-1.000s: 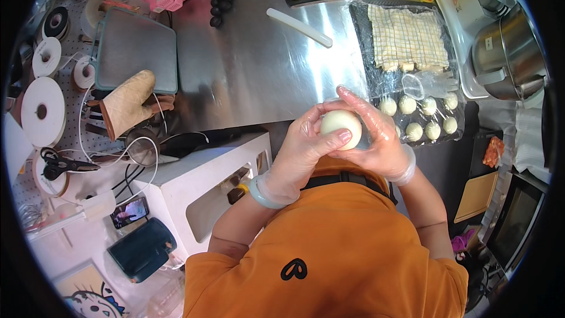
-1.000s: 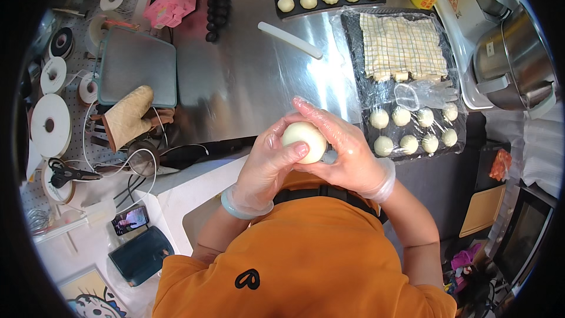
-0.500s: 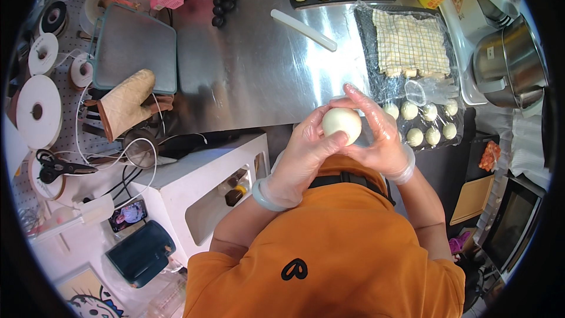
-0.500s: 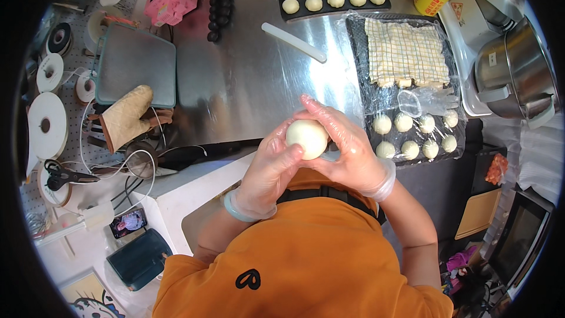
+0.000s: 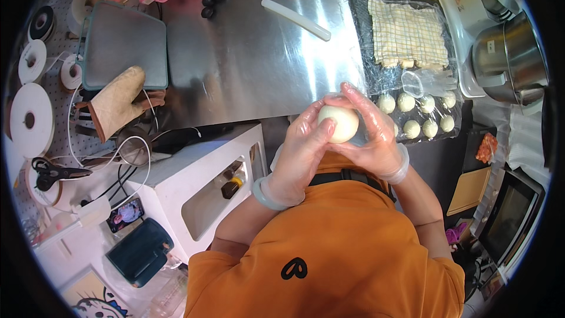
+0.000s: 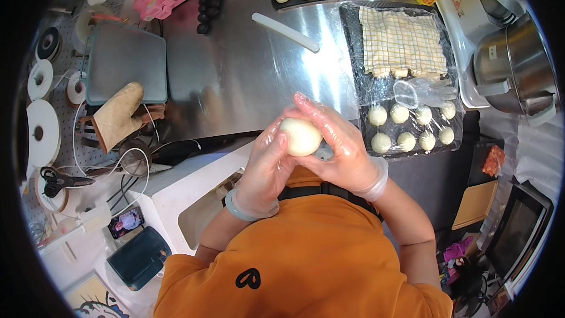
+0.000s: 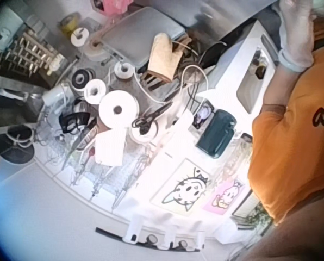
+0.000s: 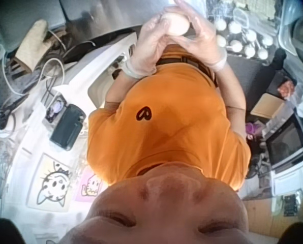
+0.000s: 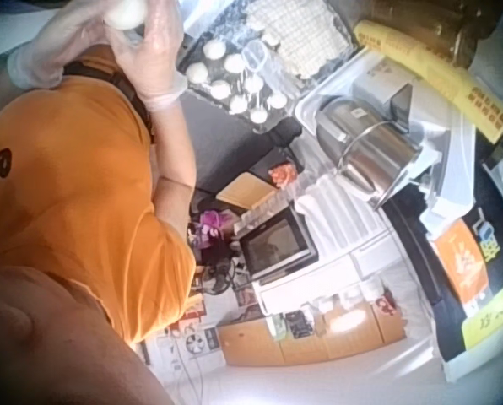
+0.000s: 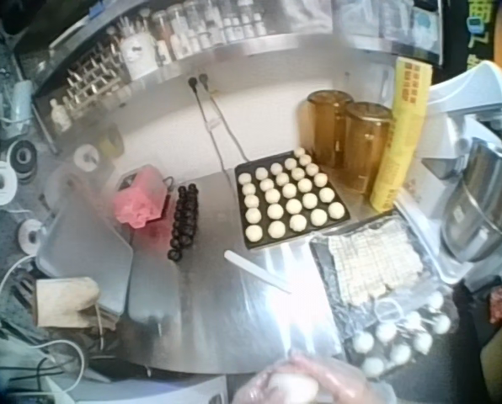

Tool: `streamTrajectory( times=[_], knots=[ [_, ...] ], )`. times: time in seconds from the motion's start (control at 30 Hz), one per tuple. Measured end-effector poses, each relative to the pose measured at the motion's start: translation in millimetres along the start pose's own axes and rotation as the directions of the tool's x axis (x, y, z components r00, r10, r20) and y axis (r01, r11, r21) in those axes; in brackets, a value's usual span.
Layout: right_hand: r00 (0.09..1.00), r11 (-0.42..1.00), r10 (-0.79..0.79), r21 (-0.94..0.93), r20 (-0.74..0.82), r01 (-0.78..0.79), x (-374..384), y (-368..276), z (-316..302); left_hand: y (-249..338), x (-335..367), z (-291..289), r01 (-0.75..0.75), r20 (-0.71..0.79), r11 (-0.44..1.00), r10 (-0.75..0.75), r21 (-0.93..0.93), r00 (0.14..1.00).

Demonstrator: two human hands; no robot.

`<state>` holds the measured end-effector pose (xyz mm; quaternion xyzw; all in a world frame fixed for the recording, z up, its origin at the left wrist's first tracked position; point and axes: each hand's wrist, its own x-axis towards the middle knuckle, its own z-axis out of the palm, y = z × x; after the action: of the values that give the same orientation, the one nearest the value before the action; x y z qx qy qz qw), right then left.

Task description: The person rolls small pieces of dough with a rolling pin, places a dark filling inside, shapes them into balls, and places them onto a tray.

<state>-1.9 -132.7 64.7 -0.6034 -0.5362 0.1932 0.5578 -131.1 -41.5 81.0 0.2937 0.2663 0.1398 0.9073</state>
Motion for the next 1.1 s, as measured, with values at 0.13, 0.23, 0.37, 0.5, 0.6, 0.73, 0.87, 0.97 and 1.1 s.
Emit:
streamTrajectory(
  times=[0.13, 0.23, 0.37, 0.5, 0.6, 0.73, 0.87, 0.97, 1.1],
  knots=[
    [0.999, 1.000, -0.014, -0.007, -0.039, 0.013, -2, -2, 1, -3, 1, 6, -0.005, -0.068, 0.992, 0.014, 0.128, 0.998],
    [1.000, 0.997, 0.018, 0.072, -0.002, -0.017, 0, -7, -6, 1, -1, 10, 0.025, -0.105, 0.990, -0.010, 0.140, 0.994],
    [0.975, 0.970, 0.173, 0.149, 0.137, -0.193, -8, -8, -16, 0, -2, -1, 0.081, -0.026, 0.987, -0.078, 0.141, 0.997],
    [0.996, 0.996, 0.070, 0.052, 0.059, -0.073, -17, -2, -10, -1, -4, 7, 0.091, -0.057, 0.990, -0.085, 0.110, 0.995],
    [0.999, 0.999, 0.019, 0.047, 0.047, -0.021, -16, -7, -8, -2, -4, 2, 0.114, -0.059, 0.985, -0.108, 0.126, 0.992],
    [0.995, 1.000, 0.009, 0.020, 0.098, -0.011, -13, -6, -14, 0, 1, -4, 0.156, 0.008, 0.969, -0.160, 0.192, 0.987],
    [0.999, 0.999, 0.048, -0.006, 0.008, -0.048, -19, -5, -8, -10, -3, 6, 0.062, -0.045, 0.981, -0.054, 0.185, 0.997],
    [0.996, 0.997, 0.080, 0.004, -0.034, -0.080, -24, -5, -3, -14, -7, 9, 0.040, -0.118, 0.988, -0.022, 0.152, 0.993],
    [0.996, 0.999, 0.053, 0.014, -0.078, -0.052, -26, -3, 1, -12, -8, 8, 0.053, -0.125, 0.982, -0.030, 0.180, 0.992]
  ],
)
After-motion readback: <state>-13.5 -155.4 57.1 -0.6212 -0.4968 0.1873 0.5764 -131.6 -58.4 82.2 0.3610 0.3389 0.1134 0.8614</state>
